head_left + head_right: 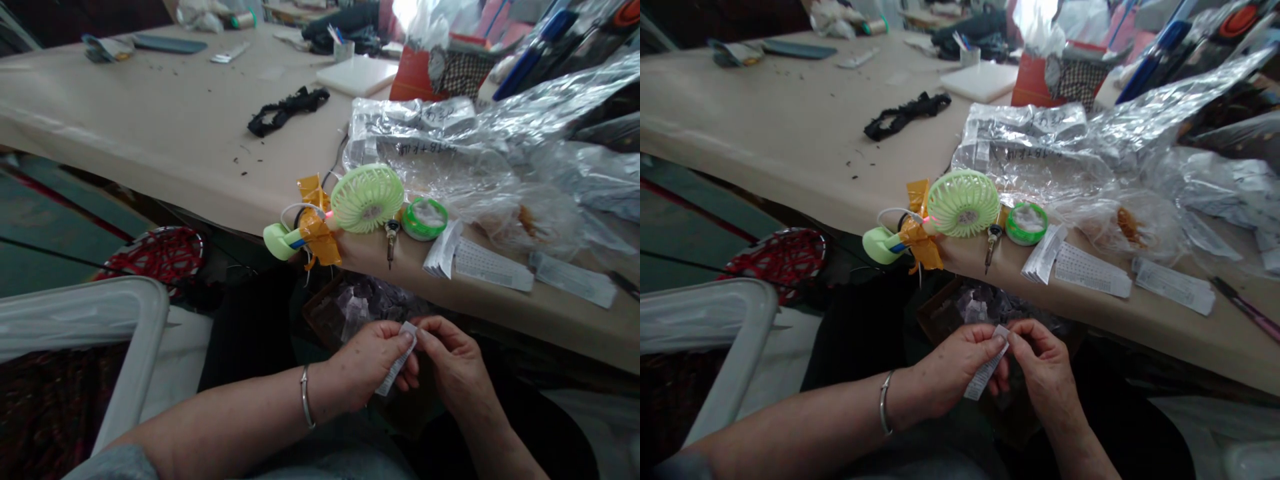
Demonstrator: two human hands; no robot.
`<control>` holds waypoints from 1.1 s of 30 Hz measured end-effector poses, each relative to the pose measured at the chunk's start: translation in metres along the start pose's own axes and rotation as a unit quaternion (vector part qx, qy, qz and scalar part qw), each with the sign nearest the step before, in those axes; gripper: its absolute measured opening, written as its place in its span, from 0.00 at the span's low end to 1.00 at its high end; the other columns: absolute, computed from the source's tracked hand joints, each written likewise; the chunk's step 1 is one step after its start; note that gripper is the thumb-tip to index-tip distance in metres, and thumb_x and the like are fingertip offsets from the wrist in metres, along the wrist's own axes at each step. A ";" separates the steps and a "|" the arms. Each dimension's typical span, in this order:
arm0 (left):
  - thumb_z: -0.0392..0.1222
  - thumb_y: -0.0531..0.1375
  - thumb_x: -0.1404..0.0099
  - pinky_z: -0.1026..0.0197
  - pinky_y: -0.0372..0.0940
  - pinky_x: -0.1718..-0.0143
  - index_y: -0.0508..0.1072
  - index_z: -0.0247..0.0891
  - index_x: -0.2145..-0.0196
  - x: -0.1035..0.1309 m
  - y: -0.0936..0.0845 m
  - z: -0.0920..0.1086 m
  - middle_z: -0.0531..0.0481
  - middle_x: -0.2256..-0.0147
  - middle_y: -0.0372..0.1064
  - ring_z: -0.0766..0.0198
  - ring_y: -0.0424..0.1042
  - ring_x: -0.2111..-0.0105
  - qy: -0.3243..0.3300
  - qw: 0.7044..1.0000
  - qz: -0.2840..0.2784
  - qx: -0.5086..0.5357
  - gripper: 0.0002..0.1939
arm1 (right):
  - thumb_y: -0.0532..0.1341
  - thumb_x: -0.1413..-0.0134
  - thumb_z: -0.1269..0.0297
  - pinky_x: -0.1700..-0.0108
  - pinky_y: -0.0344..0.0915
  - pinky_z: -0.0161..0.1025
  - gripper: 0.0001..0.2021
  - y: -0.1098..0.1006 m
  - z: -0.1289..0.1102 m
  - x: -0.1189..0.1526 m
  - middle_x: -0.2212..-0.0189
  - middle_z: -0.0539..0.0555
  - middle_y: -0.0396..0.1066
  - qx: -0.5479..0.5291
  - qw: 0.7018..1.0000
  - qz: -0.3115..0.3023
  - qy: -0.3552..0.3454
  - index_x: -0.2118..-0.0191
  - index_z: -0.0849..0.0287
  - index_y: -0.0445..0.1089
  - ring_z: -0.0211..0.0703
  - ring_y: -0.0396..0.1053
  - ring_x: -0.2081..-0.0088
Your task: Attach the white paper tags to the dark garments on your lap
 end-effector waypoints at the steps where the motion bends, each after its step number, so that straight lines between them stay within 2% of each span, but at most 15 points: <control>1: 0.56 0.59 0.42 0.67 0.58 0.77 0.67 0.35 0.71 0.000 -0.002 0.002 0.54 0.79 0.64 0.70 0.64 0.80 0.007 1.000 0.007 -0.006 0.19 | 0.66 0.52 0.58 0.69 0.67 0.34 0.10 0.003 -0.002 -0.002 0.74 0.51 0.72 0.009 1.000 -0.002 -0.009 0.74 0.59 0.69 0.38 0.68 0.73; 5: 0.51 0.56 0.39 0.65 0.59 0.71 0.68 0.34 0.73 -0.003 -0.016 0.013 0.52 0.77 0.65 0.69 0.63 0.76 0.076 0.994 0.041 -0.061 0.16 | 0.65 0.51 0.57 0.74 0.67 0.34 0.10 0.021 -0.011 -0.014 0.76 0.50 0.71 -0.003 0.999 -0.030 -0.022 0.74 0.58 0.70 0.37 0.67 0.77; 9: 0.43 0.56 0.39 0.65 0.56 0.70 0.67 0.35 0.77 -0.002 -0.031 0.033 0.55 0.77 0.61 0.69 0.60 0.74 0.165 0.970 0.095 -0.151 0.12 | 0.65 0.51 0.58 0.75 0.67 0.34 0.09 0.040 -0.024 -0.027 0.78 0.49 0.70 -0.012 0.998 -0.055 -0.041 0.74 0.58 0.71 0.37 0.67 0.77; 17: 0.43 0.54 0.37 0.65 0.56 0.72 0.69 0.35 0.76 -0.002 -0.038 0.062 0.54 0.77 0.63 0.69 0.60 0.75 0.191 0.955 0.109 -0.199 0.13 | 0.64 0.50 0.57 0.74 0.68 0.33 0.10 0.050 -0.043 -0.041 0.78 0.50 0.71 0.007 0.995 -0.035 -0.088 0.72 0.58 0.71 0.37 0.68 0.77; 23: 0.43 0.54 0.35 0.65 0.60 0.67 0.75 0.36 0.67 0.003 -0.043 0.078 0.51 0.71 0.72 0.66 0.68 0.70 0.267 0.891 0.162 -0.329 0.12 | 0.64 0.50 0.58 0.70 0.66 0.32 0.09 0.046 -0.050 -0.046 0.73 0.51 0.72 0.070 0.990 -0.002 -0.123 0.70 0.59 0.72 0.37 0.68 0.72; 28: 0.43 0.53 0.33 0.66 0.60 0.68 0.75 0.37 0.66 0.006 -0.042 0.087 0.51 0.72 0.72 0.67 0.68 0.71 0.310 0.843 0.181 -0.400 0.13 | 0.63 0.50 0.58 0.75 0.62 0.31 0.09 0.046 -0.057 -0.047 0.77 0.49 0.70 0.111 0.984 0.022 -0.139 0.71 0.59 0.72 0.35 0.64 0.77; 33: 0.42 0.52 0.32 0.66 0.59 0.68 0.75 0.38 0.67 0.004 -0.043 0.089 0.51 0.72 0.72 0.67 0.68 0.72 0.324 0.814 0.190 -0.442 0.13 | 0.62 0.48 0.59 0.76 0.61 0.30 0.08 0.048 -0.063 -0.046 0.78 0.48 0.69 0.153 0.972 0.027 -0.175 0.71 0.58 0.71 0.35 0.63 0.77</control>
Point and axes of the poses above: each hand's wrist, its own x-axis away from the middle knuckle, its own y-axis out of the palm, z = x × y, the point moved 4 cm from there along -x, towards the middle knuckle
